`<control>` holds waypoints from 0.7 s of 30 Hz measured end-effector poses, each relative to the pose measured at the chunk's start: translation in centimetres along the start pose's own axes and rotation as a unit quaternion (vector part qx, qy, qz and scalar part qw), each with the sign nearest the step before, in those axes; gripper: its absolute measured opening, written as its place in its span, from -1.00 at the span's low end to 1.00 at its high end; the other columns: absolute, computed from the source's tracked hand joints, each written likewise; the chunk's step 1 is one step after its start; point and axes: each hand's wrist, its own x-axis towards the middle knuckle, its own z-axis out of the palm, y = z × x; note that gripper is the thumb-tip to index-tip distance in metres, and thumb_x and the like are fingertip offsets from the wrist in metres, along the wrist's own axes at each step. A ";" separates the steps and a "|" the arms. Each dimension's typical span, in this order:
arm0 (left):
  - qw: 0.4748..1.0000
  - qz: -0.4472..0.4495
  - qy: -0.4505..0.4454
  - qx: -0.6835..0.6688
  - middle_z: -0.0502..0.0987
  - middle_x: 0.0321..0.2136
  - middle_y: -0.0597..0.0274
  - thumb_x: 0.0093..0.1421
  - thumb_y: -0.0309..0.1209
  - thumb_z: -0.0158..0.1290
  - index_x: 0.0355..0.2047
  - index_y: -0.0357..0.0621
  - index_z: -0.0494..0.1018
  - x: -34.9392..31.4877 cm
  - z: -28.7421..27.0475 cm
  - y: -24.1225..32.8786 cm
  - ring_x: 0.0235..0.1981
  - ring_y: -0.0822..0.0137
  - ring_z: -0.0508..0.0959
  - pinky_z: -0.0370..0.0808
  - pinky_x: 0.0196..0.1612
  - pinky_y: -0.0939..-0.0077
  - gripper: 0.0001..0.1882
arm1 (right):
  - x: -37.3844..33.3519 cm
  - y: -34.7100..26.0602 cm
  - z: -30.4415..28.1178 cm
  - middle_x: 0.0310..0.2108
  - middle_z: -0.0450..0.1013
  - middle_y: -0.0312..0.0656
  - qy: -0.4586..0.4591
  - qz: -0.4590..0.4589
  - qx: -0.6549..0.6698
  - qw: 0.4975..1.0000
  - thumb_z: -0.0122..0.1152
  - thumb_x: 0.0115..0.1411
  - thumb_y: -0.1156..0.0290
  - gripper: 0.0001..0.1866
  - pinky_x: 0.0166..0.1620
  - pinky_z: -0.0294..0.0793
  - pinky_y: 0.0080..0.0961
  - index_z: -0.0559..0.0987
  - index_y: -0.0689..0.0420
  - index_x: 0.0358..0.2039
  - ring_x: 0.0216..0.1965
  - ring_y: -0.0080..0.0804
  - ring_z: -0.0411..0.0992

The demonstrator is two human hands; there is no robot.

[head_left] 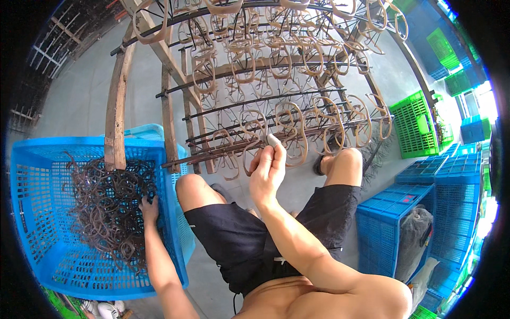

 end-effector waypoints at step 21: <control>0.961 0.180 0.087 -0.192 0.48 -0.53 0.11 0.13 -0.40 0.08 0.02 -0.29 0.26 -4.6 -5.6 4.0 -0.52 0.28 0.45 0.37 -0.36 0.44 -0.53 | 0.7 -0.3 1.0 -0.72 0.10 -0.46 0.002 0.054 0.047 0.997 -0.15 0.32 0.35 -0.72 -0.71 0.12 -0.74 0.37 0.16 -0.02 -0.75 -0.73 0.10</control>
